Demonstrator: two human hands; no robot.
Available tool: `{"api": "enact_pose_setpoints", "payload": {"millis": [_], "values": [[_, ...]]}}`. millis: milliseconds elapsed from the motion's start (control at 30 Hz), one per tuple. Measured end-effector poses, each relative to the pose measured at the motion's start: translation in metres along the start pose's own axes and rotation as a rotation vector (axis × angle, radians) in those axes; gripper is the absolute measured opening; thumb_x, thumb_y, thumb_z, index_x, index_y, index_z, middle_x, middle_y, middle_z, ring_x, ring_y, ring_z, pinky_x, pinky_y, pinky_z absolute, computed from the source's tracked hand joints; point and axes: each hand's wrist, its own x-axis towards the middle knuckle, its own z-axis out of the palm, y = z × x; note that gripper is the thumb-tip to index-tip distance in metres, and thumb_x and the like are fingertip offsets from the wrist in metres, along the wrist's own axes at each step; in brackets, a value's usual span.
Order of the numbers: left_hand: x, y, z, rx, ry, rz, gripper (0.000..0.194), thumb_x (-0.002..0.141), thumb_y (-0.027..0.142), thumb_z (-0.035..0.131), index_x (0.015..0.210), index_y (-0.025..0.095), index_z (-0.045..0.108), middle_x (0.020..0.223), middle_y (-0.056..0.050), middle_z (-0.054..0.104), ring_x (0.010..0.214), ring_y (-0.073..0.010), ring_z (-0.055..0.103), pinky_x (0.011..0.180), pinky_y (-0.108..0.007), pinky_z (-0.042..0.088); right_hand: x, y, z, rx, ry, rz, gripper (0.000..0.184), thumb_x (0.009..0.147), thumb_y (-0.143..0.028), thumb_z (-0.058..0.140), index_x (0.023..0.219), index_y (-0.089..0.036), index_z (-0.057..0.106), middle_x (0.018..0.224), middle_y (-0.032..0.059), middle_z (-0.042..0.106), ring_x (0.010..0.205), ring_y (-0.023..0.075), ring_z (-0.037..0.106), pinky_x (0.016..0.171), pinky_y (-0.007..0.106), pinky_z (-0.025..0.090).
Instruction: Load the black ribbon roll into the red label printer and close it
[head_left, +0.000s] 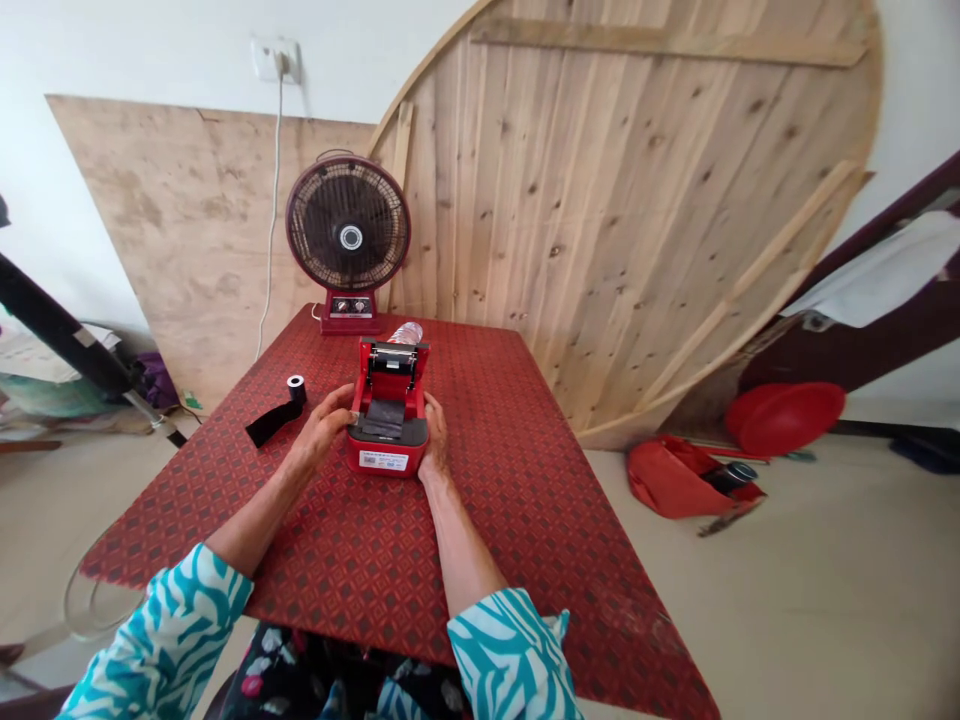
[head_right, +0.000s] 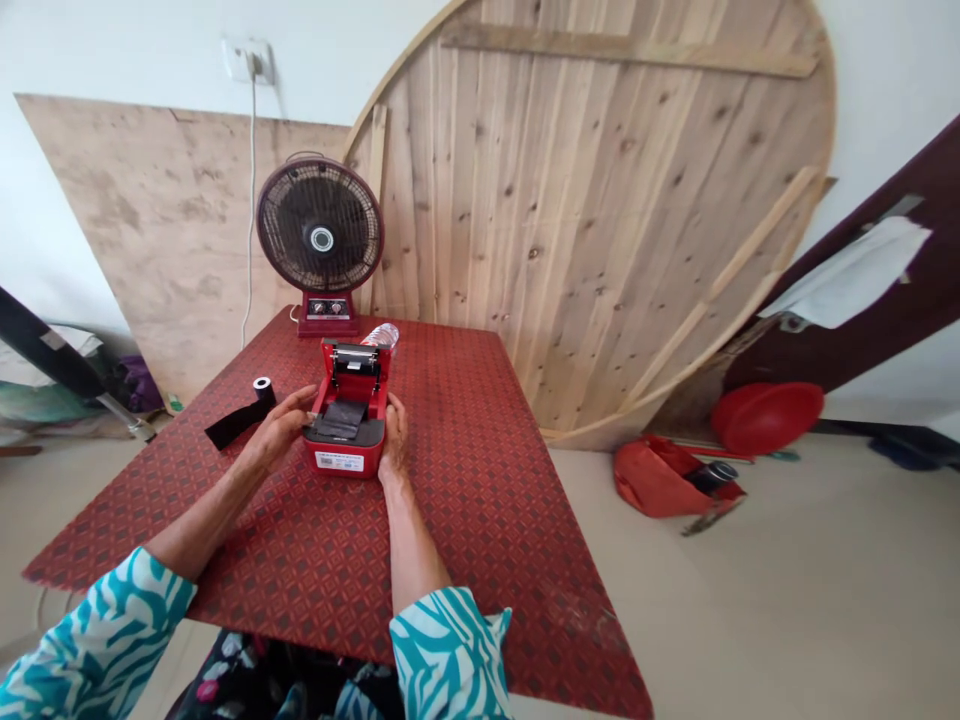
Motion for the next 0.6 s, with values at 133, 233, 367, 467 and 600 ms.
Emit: {"api": "enact_pose_setpoints", "payload": {"millis": [133,233,367,467,600], "values": [[0.011,0.019,0.004,0.285,-0.072,0.195,0.043,0.066,0.028,0.069,0.108,0.020,0.072,0.109,-0.008,0.071,0.105,-0.0267,0.062,0.093,-0.036,0.045,0.001,0.002,0.000,-0.004,0.003,-0.023,0.046,0.082,-0.052,0.051,0.116,-0.025,0.062,0.123,0.0041,0.064,0.116,0.0186,0.055,0.097,0.034,0.041],[0.033,0.035,0.019,0.542,-0.241,0.312,0.022,0.067,0.027,0.068,0.087,0.024,0.077,0.090,-0.004,0.075,0.091,-0.0241,0.065,0.086,-0.032,0.047,0.001,0.002,0.001,0.036,-0.015,-0.043,0.043,0.082,-0.051,0.052,0.114,-0.025,0.064,0.120,0.0028,0.066,0.115,0.0180,0.056,0.096,0.032,0.043],[0.071,0.044,0.042,0.931,-0.464,0.296,0.019,0.063,0.014,0.063,0.068,0.027,0.076,0.071,-0.001,0.073,0.072,-0.0217,0.065,0.072,-0.027,0.046,0.002,0.004,0.002,0.073,-0.025,-0.048,0.042,0.082,-0.050,0.053,0.114,-0.026,0.064,0.117,0.0017,0.067,0.113,0.0173,0.057,0.095,0.031,0.044],[0.090,0.043,0.053,1.114,-0.577,0.246,0.021,0.055,0.007,0.063,0.058,0.026,0.072,0.059,-0.001,0.069,0.058,-0.0193,0.060,0.063,-0.026,0.042,0.004,0.005,0.003,0.093,-0.020,-0.055,0.041,0.081,-0.049,0.054,0.113,-0.026,0.064,0.117,0.0014,0.067,0.113,0.0170,0.056,0.097,0.031,0.043],[0.100,0.040,0.058,1.172,-0.695,0.191,0.019,0.048,0.006,0.067,0.051,0.024,0.067,0.051,0.001,0.065,0.052,-0.0177,0.056,0.058,-0.024,0.040,0.007,0.009,0.005,0.090,0.001,-0.058,0.039,0.080,-0.048,0.054,0.112,-0.027,0.065,0.118,0.0011,0.066,0.114,0.0165,0.055,0.100,0.031,0.041]]}}
